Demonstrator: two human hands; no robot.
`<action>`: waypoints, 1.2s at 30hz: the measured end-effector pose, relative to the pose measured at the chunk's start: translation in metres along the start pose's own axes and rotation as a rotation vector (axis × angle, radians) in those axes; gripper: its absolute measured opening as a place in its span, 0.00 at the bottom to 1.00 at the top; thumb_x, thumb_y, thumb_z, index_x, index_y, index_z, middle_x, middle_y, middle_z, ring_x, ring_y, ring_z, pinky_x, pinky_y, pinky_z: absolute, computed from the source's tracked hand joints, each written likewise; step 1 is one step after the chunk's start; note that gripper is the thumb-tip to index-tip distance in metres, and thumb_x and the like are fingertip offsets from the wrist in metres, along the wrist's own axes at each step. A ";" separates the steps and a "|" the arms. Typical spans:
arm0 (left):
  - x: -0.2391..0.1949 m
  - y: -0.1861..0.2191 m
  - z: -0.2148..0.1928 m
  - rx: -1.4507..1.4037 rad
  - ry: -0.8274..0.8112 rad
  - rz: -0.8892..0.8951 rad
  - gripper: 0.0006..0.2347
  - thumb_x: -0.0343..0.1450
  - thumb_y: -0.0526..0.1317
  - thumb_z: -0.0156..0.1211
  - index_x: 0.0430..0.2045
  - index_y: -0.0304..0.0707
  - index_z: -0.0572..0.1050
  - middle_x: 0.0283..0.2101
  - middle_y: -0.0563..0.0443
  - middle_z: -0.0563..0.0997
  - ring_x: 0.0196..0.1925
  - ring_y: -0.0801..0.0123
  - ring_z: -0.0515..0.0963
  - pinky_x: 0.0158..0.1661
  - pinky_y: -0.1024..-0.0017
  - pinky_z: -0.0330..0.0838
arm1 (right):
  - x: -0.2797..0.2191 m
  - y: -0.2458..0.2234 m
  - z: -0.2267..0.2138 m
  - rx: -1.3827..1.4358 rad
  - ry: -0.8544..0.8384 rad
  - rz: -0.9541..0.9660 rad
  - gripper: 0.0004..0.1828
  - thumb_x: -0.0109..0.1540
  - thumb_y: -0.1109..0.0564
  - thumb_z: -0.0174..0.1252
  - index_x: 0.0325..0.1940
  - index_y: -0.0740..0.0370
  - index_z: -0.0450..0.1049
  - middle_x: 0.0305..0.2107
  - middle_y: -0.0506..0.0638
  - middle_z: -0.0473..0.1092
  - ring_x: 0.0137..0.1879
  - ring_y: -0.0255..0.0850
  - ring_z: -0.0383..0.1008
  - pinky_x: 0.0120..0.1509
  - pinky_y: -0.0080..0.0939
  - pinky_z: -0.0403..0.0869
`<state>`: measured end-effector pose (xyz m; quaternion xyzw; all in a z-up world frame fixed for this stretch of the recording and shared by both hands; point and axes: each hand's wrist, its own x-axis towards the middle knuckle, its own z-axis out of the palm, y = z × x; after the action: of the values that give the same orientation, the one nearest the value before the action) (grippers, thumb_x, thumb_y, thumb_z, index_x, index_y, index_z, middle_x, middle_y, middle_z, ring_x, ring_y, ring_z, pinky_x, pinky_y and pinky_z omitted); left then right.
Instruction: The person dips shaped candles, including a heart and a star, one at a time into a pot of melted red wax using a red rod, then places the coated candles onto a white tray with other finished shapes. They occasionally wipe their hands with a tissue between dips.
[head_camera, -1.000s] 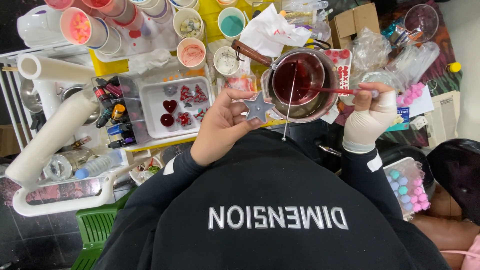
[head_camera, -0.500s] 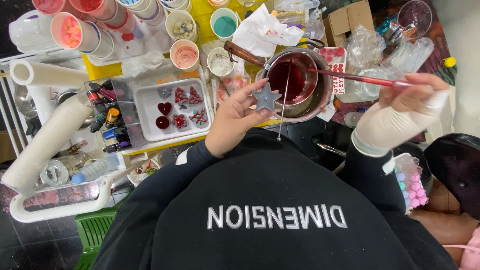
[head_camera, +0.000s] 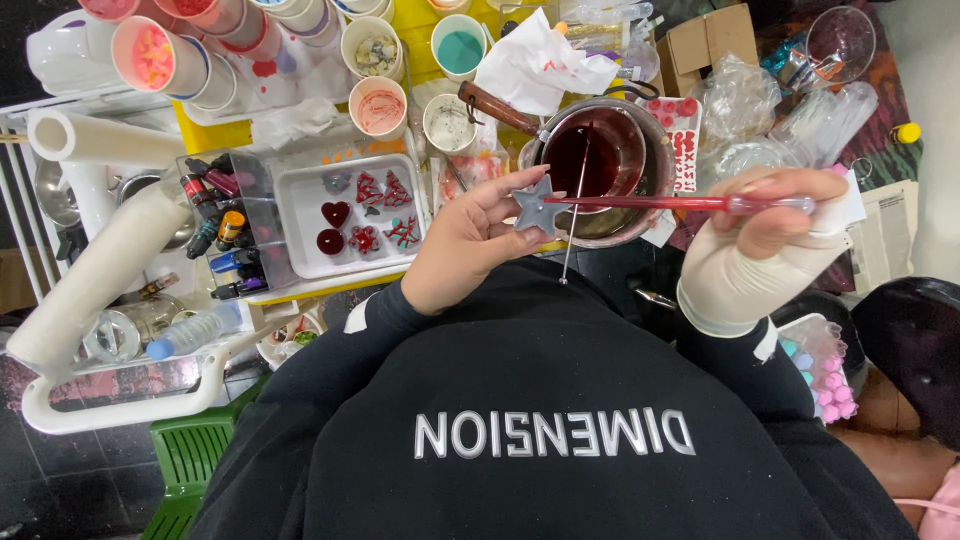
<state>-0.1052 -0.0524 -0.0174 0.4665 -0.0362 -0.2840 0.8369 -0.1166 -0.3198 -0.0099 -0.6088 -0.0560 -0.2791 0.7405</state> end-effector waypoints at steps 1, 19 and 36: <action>-0.001 -0.001 0.000 -0.001 0.001 0.000 0.27 0.74 0.23 0.54 0.71 0.31 0.59 0.59 0.41 0.77 0.60 0.65 0.79 0.62 0.70 0.77 | -0.001 0.000 0.001 0.000 -0.001 0.001 0.27 0.69 0.38 0.63 0.47 0.64 0.65 0.29 0.51 0.65 0.28 0.35 0.62 0.37 0.29 0.63; -0.004 -0.002 -0.003 0.042 0.016 0.030 0.27 0.74 0.22 0.56 0.71 0.32 0.61 0.54 0.47 0.78 0.56 0.72 0.78 0.60 0.72 0.77 | 0.004 0.005 0.011 -0.009 -0.033 -0.044 0.28 0.65 0.37 0.66 0.46 0.62 0.65 0.26 0.51 0.66 0.27 0.36 0.65 0.36 0.35 0.67; -0.004 -0.004 -0.005 0.031 0.044 -0.022 0.28 0.73 0.23 0.54 0.72 0.31 0.59 0.56 0.44 0.77 0.57 0.68 0.80 0.57 0.73 0.78 | 0.007 0.013 0.013 -0.022 -0.055 -0.089 0.28 0.64 0.37 0.66 0.44 0.62 0.64 0.23 0.51 0.65 0.25 0.37 0.65 0.31 0.33 0.65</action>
<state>-0.1088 -0.0475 -0.0225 0.4859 -0.0169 -0.2821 0.8270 -0.1014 -0.3084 -0.0150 -0.6213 -0.1002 -0.2954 0.7188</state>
